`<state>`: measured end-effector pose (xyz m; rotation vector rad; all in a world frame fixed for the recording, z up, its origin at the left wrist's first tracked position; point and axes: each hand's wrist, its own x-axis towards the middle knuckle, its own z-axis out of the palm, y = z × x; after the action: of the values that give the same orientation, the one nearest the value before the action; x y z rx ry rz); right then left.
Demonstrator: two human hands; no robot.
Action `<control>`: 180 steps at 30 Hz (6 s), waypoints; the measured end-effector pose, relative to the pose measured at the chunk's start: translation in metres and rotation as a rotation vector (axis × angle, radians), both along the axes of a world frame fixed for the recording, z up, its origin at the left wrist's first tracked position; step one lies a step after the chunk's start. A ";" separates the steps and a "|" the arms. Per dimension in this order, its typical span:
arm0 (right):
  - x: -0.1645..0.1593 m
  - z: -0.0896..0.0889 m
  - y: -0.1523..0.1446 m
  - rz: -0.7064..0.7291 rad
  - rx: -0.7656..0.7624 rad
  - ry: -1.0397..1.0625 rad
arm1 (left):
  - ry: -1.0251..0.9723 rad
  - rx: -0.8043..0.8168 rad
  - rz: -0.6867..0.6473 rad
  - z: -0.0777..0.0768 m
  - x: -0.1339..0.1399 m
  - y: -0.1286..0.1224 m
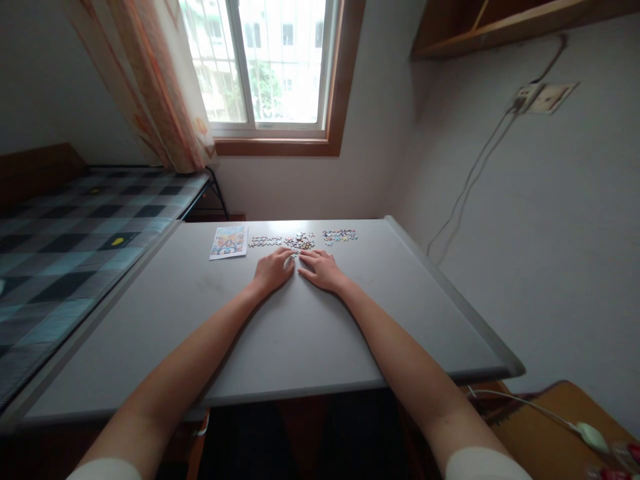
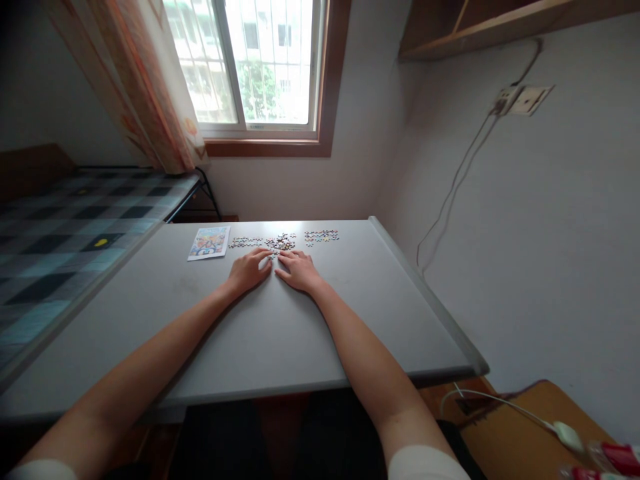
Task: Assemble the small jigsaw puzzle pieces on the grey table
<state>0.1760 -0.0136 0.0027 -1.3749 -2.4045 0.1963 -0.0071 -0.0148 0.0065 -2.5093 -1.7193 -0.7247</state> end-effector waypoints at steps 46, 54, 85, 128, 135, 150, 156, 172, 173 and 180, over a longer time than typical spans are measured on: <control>0.004 -0.010 0.012 -0.055 0.006 0.292 | -0.113 -0.117 0.099 0.002 -0.005 0.005; 0.004 -0.008 0.011 -0.053 0.006 0.296 | -0.187 -0.099 0.084 -0.004 -0.009 0.010; -0.008 -0.001 0.005 0.051 -0.100 0.604 | -0.298 -0.062 -0.234 -0.005 -0.009 0.012; -0.004 -0.011 0.014 -0.035 -0.085 0.700 | -0.204 0.090 -0.163 -0.003 -0.008 0.007; -0.002 -0.015 0.017 -0.021 0.002 0.612 | -0.206 0.064 -0.157 -0.002 -0.007 0.007; -0.002 -0.011 0.015 0.012 0.061 0.600 | -0.209 0.029 -0.151 0.000 -0.005 0.005; -0.002 -0.010 0.014 -0.025 0.038 0.639 | -0.207 0.071 -0.115 0.000 -0.004 0.004; -0.003 -0.008 0.013 -0.009 0.009 0.624 | -0.192 0.044 -0.114 0.002 -0.005 0.004; -0.002 -0.008 0.013 -0.013 0.011 0.619 | -0.188 0.044 -0.112 0.001 -0.005 0.005; -0.002 -0.006 0.012 -0.019 0.013 0.608 | -0.183 0.019 -0.121 0.002 -0.005 0.005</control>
<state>0.1743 -0.0020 -0.0037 -1.1237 -1.8800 0.5108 -0.0121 -0.0102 0.0082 -2.6267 -1.6109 -1.0028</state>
